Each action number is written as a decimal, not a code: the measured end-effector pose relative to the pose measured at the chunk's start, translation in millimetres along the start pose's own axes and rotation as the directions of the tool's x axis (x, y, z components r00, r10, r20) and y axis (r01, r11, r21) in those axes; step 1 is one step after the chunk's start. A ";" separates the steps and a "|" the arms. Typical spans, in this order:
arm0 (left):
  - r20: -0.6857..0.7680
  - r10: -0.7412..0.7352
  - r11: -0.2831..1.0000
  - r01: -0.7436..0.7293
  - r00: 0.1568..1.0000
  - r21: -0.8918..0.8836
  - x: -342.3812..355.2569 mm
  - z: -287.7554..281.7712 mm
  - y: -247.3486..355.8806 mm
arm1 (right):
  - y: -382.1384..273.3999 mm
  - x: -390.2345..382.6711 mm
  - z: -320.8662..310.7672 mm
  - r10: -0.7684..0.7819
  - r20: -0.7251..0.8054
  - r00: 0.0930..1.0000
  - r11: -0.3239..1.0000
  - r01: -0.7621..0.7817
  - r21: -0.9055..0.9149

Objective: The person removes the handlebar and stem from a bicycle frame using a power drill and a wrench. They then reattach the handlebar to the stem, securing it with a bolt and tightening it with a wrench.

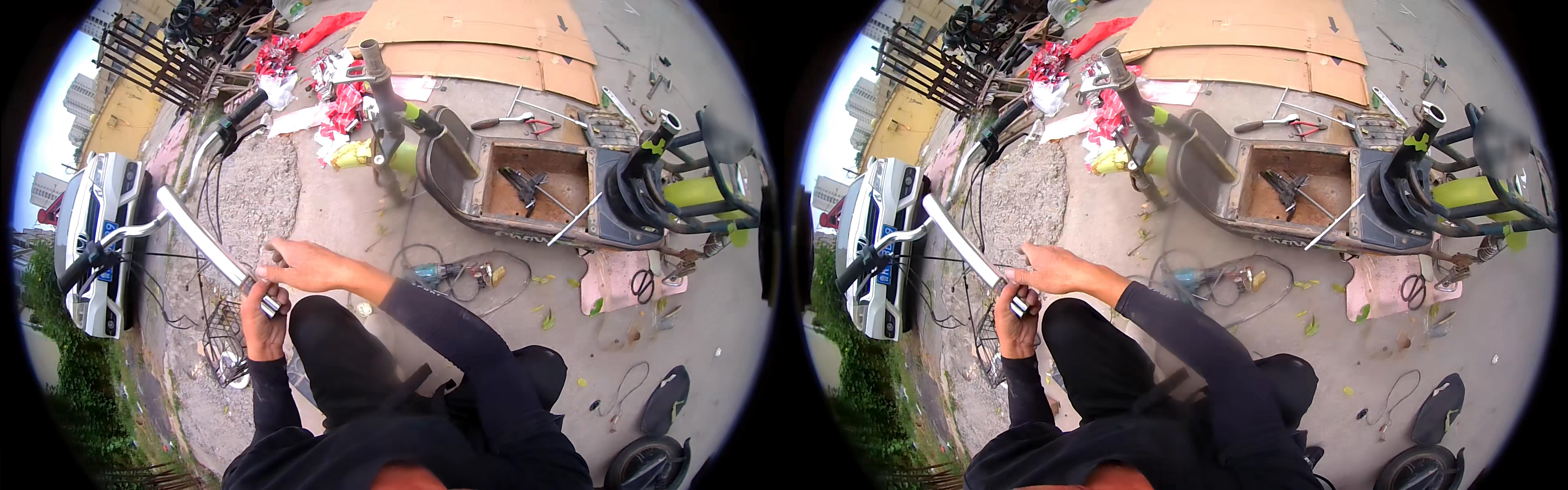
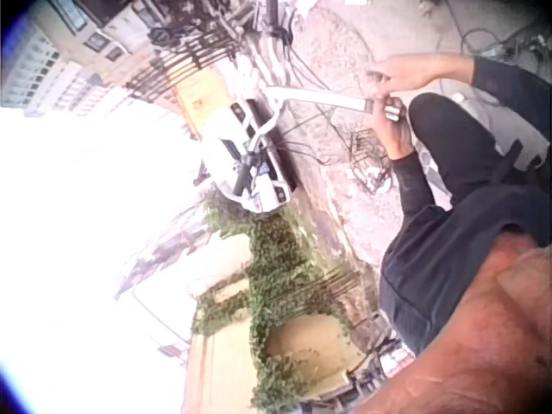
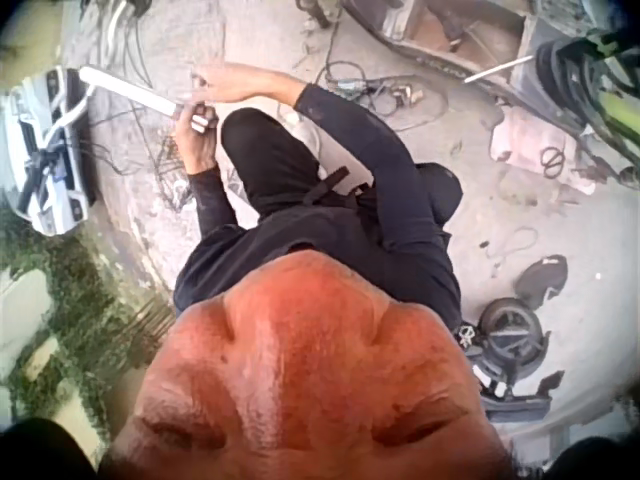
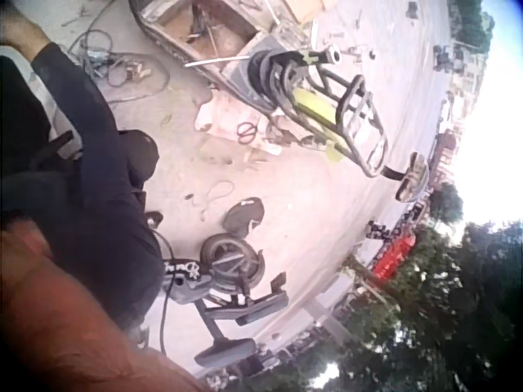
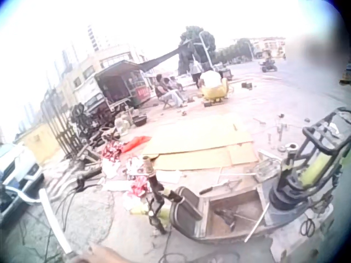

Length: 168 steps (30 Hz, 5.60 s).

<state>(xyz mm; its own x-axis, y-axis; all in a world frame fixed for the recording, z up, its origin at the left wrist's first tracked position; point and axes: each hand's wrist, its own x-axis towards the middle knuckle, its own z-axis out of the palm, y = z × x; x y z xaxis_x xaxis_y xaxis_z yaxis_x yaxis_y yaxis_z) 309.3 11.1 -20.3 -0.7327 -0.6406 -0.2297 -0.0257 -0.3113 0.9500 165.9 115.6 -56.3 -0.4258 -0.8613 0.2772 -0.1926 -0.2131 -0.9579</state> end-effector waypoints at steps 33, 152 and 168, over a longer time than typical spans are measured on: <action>0.302 -0.191 0.899 0.290 0.934 -0.328 175.2 -29.0 -170.2 | 116.7 -1.0 17.1 0.080 -0.400 0.913 0.792 -0.302 -0.531; 0.115 0.708 0.446 -0.568 0.697 0.692 155.4 -211.4 -116.8 | 234.0 -245.0 -151.0 0.799 -0.301 0.521 0.092 -0.599 -0.795; -0.090 0.697 0.558 -0.459 0.712 0.691 176.2 -185.6 -96.0 | 225.0 -200.6 -143.5 0.804 -0.284 0.523 0.099 -0.588 -0.803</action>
<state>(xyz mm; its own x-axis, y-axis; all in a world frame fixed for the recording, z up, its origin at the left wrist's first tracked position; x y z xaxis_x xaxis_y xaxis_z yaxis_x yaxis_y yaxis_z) 308.9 -202.2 -191.2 -0.4780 -0.7362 0.4792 -0.1483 0.6053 0.7821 81.1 306.6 -316.6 -0.6285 -0.4907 -0.6034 -0.4787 0.8555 -0.1971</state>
